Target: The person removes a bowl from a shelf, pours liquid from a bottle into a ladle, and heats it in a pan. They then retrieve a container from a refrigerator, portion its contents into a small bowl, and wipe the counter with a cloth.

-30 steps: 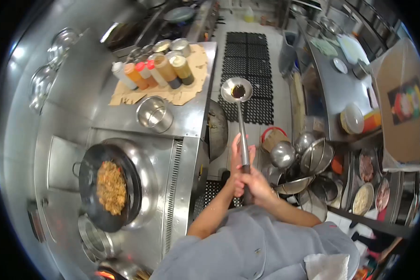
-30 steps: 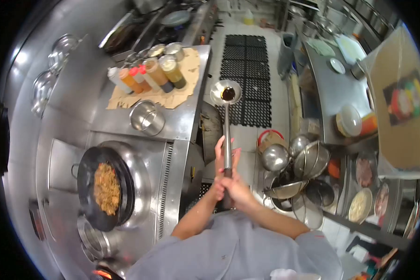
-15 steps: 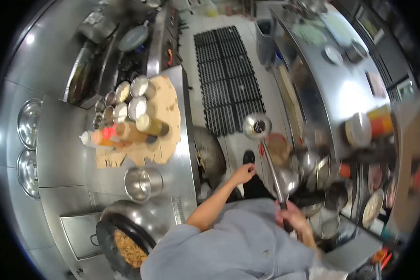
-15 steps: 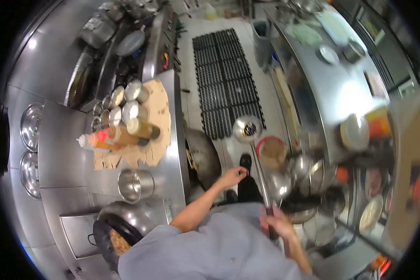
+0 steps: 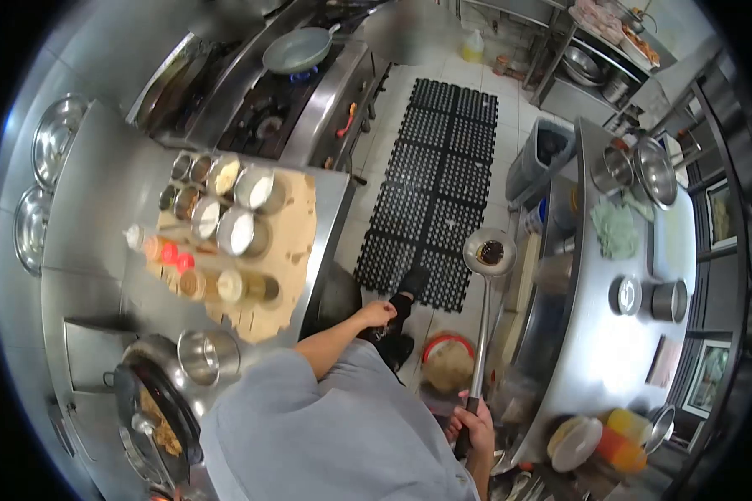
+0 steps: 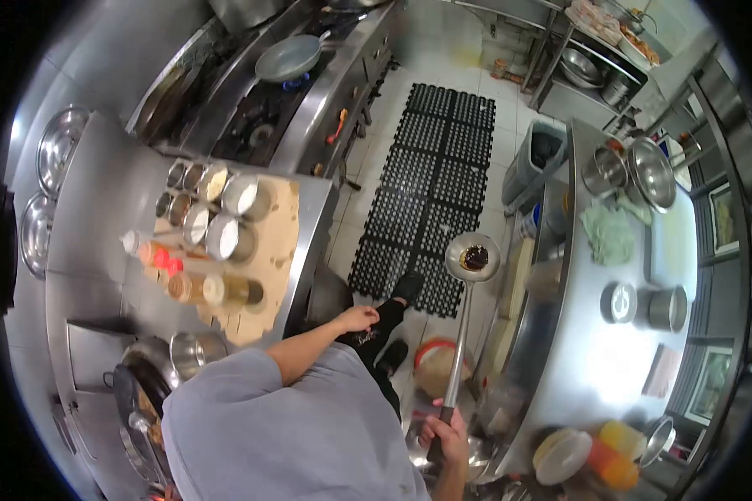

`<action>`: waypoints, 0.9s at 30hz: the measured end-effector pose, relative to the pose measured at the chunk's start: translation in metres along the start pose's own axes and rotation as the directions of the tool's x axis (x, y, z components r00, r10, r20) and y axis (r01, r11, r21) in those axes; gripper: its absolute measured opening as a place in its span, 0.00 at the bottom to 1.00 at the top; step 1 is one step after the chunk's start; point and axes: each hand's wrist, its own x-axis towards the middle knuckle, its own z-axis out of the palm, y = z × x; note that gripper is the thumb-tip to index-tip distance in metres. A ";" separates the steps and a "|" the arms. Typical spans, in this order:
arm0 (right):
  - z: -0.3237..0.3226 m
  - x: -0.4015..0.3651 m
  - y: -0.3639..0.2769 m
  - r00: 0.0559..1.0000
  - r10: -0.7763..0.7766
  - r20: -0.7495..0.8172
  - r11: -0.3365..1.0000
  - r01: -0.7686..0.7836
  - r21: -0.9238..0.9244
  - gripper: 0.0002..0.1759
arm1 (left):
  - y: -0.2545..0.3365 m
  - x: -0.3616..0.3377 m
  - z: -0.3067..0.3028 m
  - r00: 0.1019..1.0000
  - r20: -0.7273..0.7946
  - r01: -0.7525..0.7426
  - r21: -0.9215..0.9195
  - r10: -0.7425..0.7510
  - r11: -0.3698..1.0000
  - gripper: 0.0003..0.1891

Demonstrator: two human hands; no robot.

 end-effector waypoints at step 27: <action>0.206 0.429 -0.570 0.941 0.246 0.230 0.790 -0.057 -0.611 0.22 | 0.258 0.343 -0.369 0.662 -0.467 -0.343 -0.884 -0.586 0.317 0.16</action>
